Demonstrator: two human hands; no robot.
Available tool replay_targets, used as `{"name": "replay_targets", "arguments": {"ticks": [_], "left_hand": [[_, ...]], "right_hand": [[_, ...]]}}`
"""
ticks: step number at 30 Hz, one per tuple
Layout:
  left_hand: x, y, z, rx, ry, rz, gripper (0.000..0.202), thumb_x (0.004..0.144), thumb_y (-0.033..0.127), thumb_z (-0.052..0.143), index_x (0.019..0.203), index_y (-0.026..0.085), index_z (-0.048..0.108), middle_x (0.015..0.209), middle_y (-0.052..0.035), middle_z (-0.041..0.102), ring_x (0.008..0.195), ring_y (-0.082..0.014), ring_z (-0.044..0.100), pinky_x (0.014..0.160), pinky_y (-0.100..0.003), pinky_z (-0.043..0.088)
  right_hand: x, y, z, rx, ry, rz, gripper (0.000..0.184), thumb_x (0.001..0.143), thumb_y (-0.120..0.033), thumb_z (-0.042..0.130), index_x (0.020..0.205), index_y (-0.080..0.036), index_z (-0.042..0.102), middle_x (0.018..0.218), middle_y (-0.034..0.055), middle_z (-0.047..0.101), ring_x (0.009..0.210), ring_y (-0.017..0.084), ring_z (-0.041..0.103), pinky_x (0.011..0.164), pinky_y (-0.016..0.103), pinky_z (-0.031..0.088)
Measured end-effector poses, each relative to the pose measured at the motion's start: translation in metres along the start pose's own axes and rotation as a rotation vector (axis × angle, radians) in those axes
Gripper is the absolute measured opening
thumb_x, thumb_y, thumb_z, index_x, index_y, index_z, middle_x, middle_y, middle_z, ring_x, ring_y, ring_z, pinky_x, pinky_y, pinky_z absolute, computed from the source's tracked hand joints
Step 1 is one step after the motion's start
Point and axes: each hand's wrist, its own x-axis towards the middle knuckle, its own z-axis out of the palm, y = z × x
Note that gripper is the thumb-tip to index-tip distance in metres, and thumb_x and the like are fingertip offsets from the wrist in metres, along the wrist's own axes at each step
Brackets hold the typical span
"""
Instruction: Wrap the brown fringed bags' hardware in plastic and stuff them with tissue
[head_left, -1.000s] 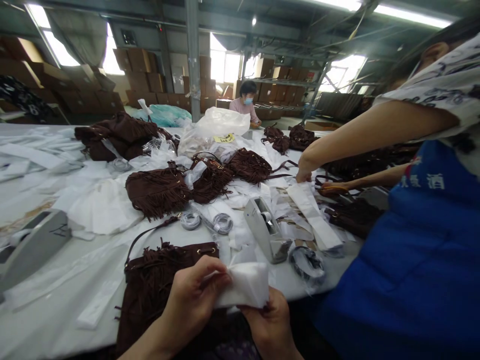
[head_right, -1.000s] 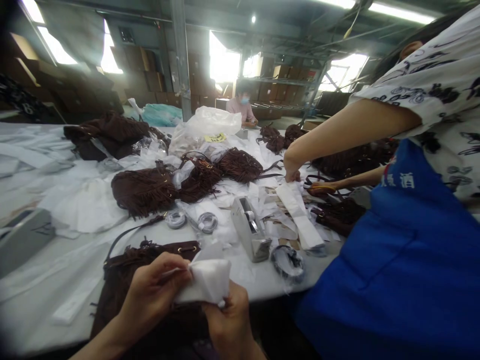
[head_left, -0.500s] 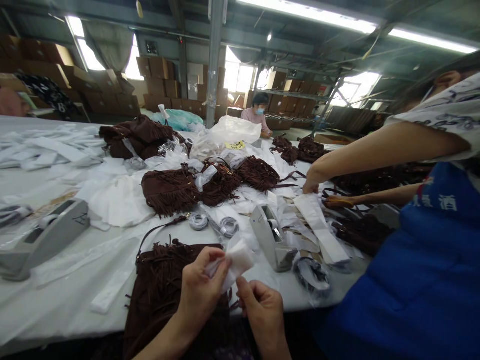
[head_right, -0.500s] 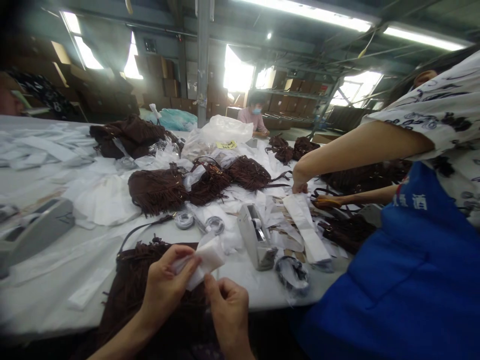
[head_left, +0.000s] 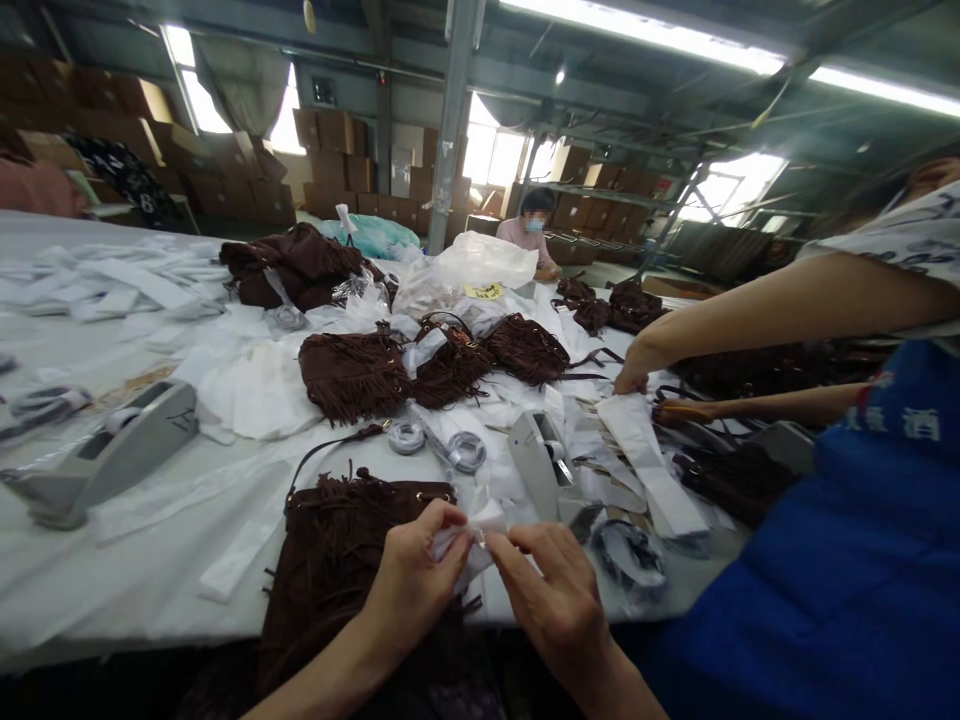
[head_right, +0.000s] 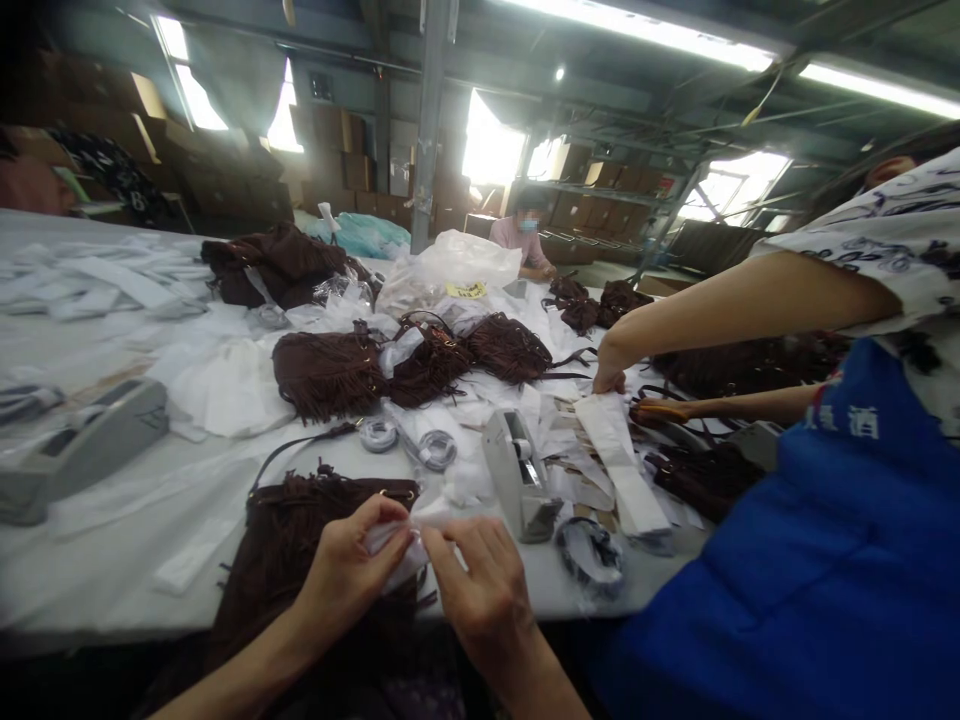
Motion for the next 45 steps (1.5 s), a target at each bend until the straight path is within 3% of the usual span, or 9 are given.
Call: {"name": "replay_targets", "arguments": {"ticks": [8, 15, 23, 28, 34, 38, 41, 43, 45], "left_hand": [[0.005, -0.005, -0.003, -0.231, -0.007, -0.23, 0.011, 0.076, 0.026, 0.064, 0.078, 0.016, 0.06, 0.069, 0.0001, 0.06, 0.063, -0.0137, 0.054, 0.058, -0.02, 0.04], [0.004, -0.014, 0.006, -0.526, -0.121, -0.442, 0.019, 0.065, 0.022, 0.066, 0.078, 0.014, 0.055, 0.062, 0.0044, 0.051, 0.055, -0.009, 0.041, 0.051, -0.018, 0.033], [0.004, -0.007, 0.008, -0.794, -0.204, -0.588, 0.026, 0.06, 0.024, 0.071, 0.078, 0.014, 0.055, 0.057, 0.0048, 0.052, 0.048, -0.0065, 0.039, 0.046, -0.018, 0.03], [0.004, -0.014, 0.021, -0.934, -0.082, -0.66, 0.036, 0.052, 0.027, 0.082, 0.073, 0.013, 0.056, 0.055, 0.0031, 0.056, 0.047, -0.0075, 0.045, 0.047, -0.018, 0.035], [0.006, -0.019, 0.029, -0.981, 0.112, -0.669, 0.039, 0.046, 0.023, 0.084, 0.072, 0.014, 0.057, 0.053, 0.0037, 0.057, 0.046, -0.008, 0.046, 0.045, -0.018, 0.037], [0.008, -0.029, 0.023, -0.981, 0.252, -0.615, 0.042, 0.051, 0.028, 0.085, 0.076, 0.016, 0.055, 0.058, 0.0033, 0.059, 0.049, -0.0095, 0.05, 0.047, -0.019, 0.04], [0.008, -0.033, 0.018, -0.961, 0.293, -0.542, 0.04, 0.057, 0.03, 0.083, 0.079, 0.016, 0.054, 0.061, 0.0036, 0.058, 0.053, -0.0092, 0.05, 0.049, -0.018, 0.04], [0.005, -0.032, 0.02, -0.919, 0.23, -0.497, 0.036, 0.063, 0.031, 0.081, 0.08, 0.016, 0.053, 0.063, 0.0038, 0.057, 0.054, -0.0089, 0.05, 0.05, -0.018, 0.039], [-0.001, -0.028, 0.025, -0.87, 0.16, -0.451, 0.034, 0.067, 0.031, 0.079, 0.082, 0.017, 0.052, 0.065, 0.0039, 0.057, 0.055, -0.0088, 0.05, 0.052, -0.018, 0.039]], "right_hand": [[-0.005, 0.003, 0.01, 0.026, -0.134, -0.169, 0.021, 0.092, -0.006, 0.043, 0.098, -0.009, 0.063, 0.072, 0.0059, 0.061, 0.067, 0.017, 0.054, 0.069, 0.035, 0.044], [0.013, 0.008, -0.007, -0.032, -0.38, -0.403, 0.035, 0.093, -0.004, 0.031, 0.087, -0.009, 0.065, 0.074, 0.0088, 0.059, 0.069, 0.019, 0.054, 0.07, 0.036, 0.045], [0.008, 0.011, -0.011, -0.08, -0.434, -0.494, 0.033, 0.091, -0.003, 0.032, 0.086, -0.009, 0.065, 0.076, 0.0105, 0.06, 0.071, 0.021, 0.054, 0.072, 0.038, 0.044], [-0.001, 0.018, -0.011, -0.083, -0.405, -0.427, 0.035, 0.093, -0.004, 0.03, 0.085, -0.01, 0.064, 0.076, 0.0095, 0.06, 0.072, 0.019, 0.055, 0.075, 0.037, 0.045], [-0.007, 0.026, -0.01, -0.051, -0.392, -0.37, 0.038, 0.095, -0.007, 0.027, 0.108, -0.005, 0.062, 0.095, 0.015, 0.066, 0.088, 0.023, 0.06, 0.084, 0.042, 0.045], [-0.031, 0.023, -0.003, 0.14, -0.33, -0.119, 0.039, 0.095, -0.008, 0.029, 0.119, -0.008, 0.059, 0.11, 0.0164, 0.066, 0.101, 0.026, 0.06, 0.089, 0.045, 0.044], [-0.048, 0.009, 0.005, 0.494, -0.32, 0.438, 0.031, 0.096, -0.024, 0.041, 0.11, -0.012, 0.066, 0.098, 0.0132, 0.07, 0.09, 0.024, 0.065, 0.081, 0.038, 0.049], [-0.049, -0.003, 0.011, 0.83, -0.338, 0.859, 0.04, 0.095, -0.043, 0.043, 0.102, -0.012, 0.069, 0.088, 0.011, 0.071, 0.082, 0.022, 0.066, 0.071, 0.032, 0.051], [-0.043, -0.013, 0.018, 1.156, -0.297, 1.127, 0.049, 0.092, -0.053, 0.046, 0.098, -0.012, 0.071, 0.084, 0.01, 0.071, 0.077, 0.021, 0.065, 0.066, 0.029, 0.05]]}}
